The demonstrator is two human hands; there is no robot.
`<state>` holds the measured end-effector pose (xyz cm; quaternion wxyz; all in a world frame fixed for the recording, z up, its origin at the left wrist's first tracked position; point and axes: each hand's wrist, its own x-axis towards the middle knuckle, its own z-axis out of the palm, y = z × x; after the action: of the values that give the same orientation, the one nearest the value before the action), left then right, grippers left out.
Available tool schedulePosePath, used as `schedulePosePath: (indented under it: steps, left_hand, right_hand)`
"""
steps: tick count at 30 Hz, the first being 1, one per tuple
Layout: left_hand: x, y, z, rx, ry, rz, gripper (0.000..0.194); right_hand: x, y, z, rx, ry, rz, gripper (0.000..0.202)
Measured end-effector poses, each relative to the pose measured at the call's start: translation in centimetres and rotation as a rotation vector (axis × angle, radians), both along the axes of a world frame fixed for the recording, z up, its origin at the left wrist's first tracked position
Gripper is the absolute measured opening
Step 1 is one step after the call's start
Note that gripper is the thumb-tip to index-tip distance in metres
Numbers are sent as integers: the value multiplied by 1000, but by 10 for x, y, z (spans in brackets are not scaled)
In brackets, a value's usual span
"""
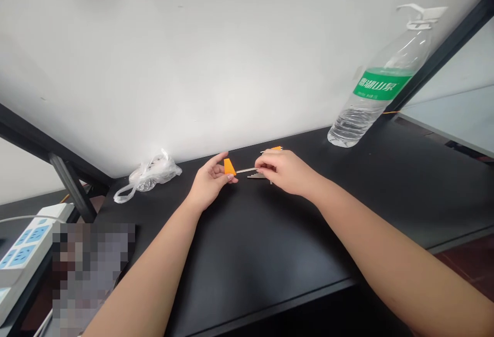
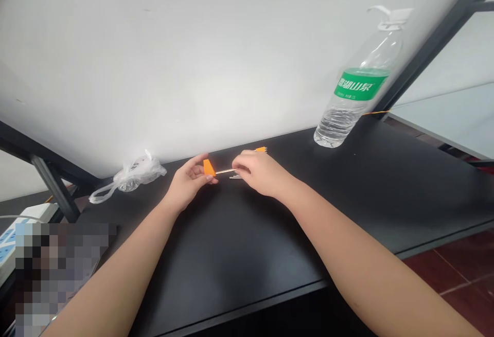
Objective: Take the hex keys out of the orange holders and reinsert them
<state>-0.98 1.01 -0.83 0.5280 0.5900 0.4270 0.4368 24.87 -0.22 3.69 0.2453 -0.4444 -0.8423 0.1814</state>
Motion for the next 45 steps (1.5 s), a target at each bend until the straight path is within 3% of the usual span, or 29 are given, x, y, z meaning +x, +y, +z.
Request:
schedulePosePath:
  steps: [7, 12, 16, 20, 27, 30, 34, 45]
  left_hand:
    - [3, -5, 6, -72, -71, -10, 75]
    - [6, -9, 9, -78, -91, -30, 78]
    - [14, -18, 10, -49, 7, -79, 80]
    - [19, -25, 8, 83, 138, -134, 81]
    - [15, -25, 7, 352, 391, -93, 64]
    - [14, -26, 8, 463, 521, -52, 56]
    - [14, -27, 10, 545, 617, -41, 42]
    - [14, -29, 13, 491, 585, -2, 31]
  right_hand:
    - [1, -1, 3, -31, 63, 10, 21]
    - [4, 3, 3, -413, 303, -19, 20]
    - [-3, 4, -6, -619, 515, -11, 23]
    - [-14, 3, -18, -805, 664, 26, 28]
    - [-14, 5, -22, -927, 726, 29, 31]
    - [-17, 3, -20, -911, 696, 33, 29]
    - [-21, -1, -19, -769, 570, 19, 27]
    - [-14, -1, -15, -629, 265, 48, 25]
